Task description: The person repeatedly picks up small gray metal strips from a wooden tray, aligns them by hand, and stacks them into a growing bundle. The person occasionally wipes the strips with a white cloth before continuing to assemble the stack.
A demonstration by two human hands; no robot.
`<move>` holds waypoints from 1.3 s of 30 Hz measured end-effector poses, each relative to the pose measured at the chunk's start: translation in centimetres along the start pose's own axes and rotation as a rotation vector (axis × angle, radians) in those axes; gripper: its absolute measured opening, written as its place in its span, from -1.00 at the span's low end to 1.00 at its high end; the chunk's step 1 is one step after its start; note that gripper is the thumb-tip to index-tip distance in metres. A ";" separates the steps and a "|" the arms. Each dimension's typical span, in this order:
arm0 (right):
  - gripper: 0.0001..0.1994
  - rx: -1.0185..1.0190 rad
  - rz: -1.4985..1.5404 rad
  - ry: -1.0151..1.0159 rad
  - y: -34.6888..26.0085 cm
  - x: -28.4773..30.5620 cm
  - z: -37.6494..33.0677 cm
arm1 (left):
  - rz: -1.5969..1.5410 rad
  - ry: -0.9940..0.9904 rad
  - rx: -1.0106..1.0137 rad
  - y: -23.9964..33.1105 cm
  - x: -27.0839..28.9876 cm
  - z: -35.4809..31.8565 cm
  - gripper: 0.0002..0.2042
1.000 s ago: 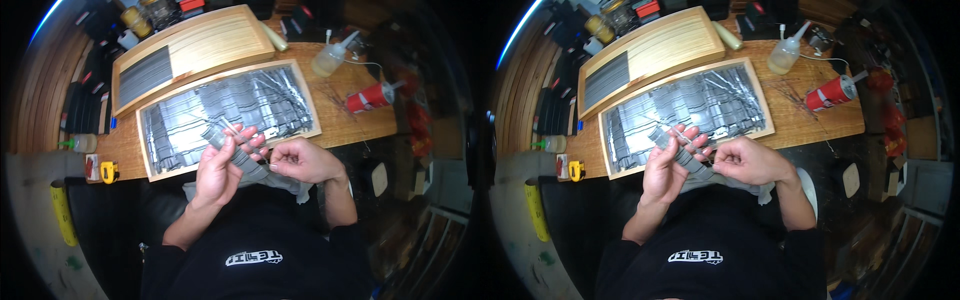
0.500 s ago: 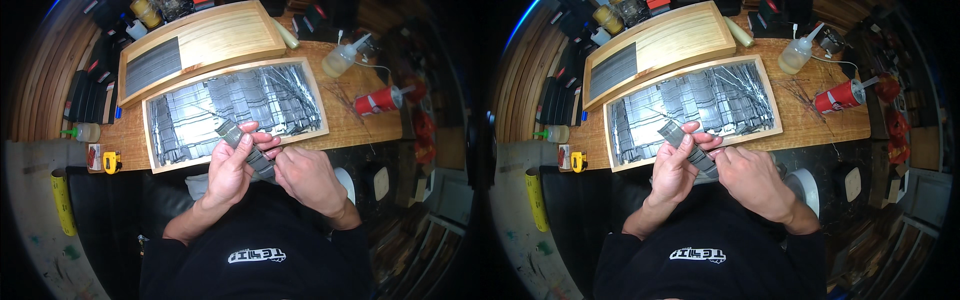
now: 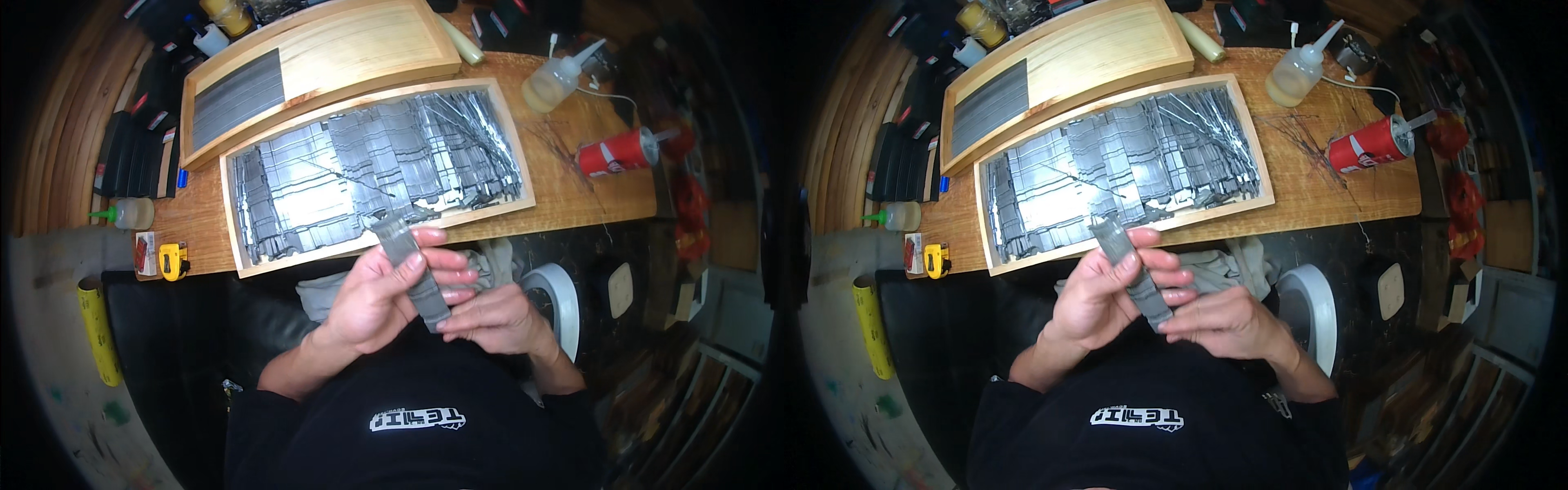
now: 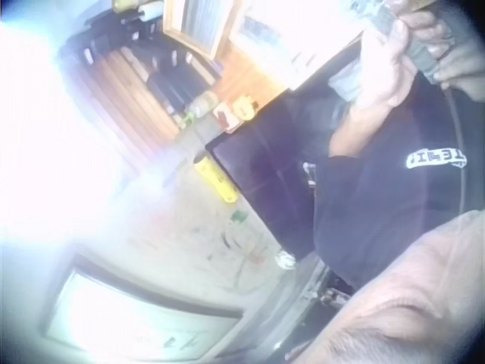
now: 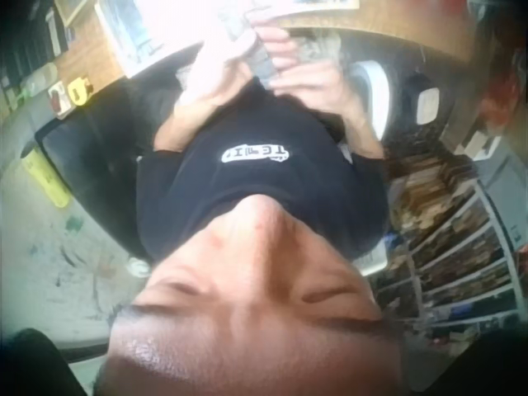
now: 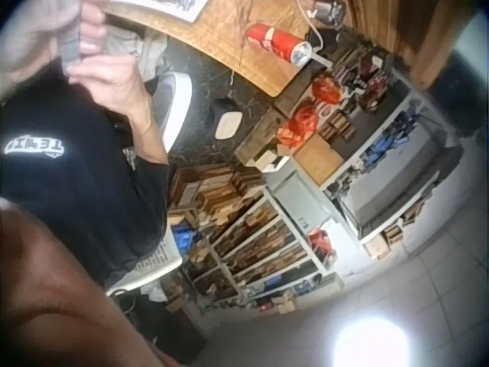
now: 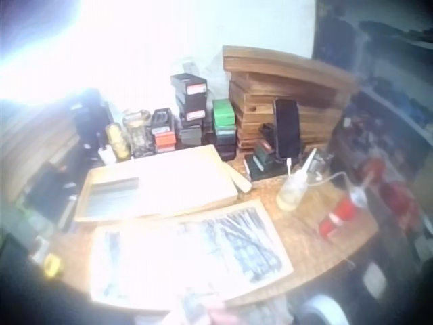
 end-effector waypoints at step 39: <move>-0.32 0.446 1.172 0.337 4.7 0.1 -2.0 | 0.562 0.322 0.315 -4.3 5.9 -1.6 -0.65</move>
Point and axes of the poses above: each hand's wrist, its own z-axis towards the middle knuckle, its own x-axis out of the back of the hand, y = z × x, the point moved 4 cm from there along z, towards the middle knuckle, and after that the axes turned 14 degrees about -y, right-handed, at the moved point
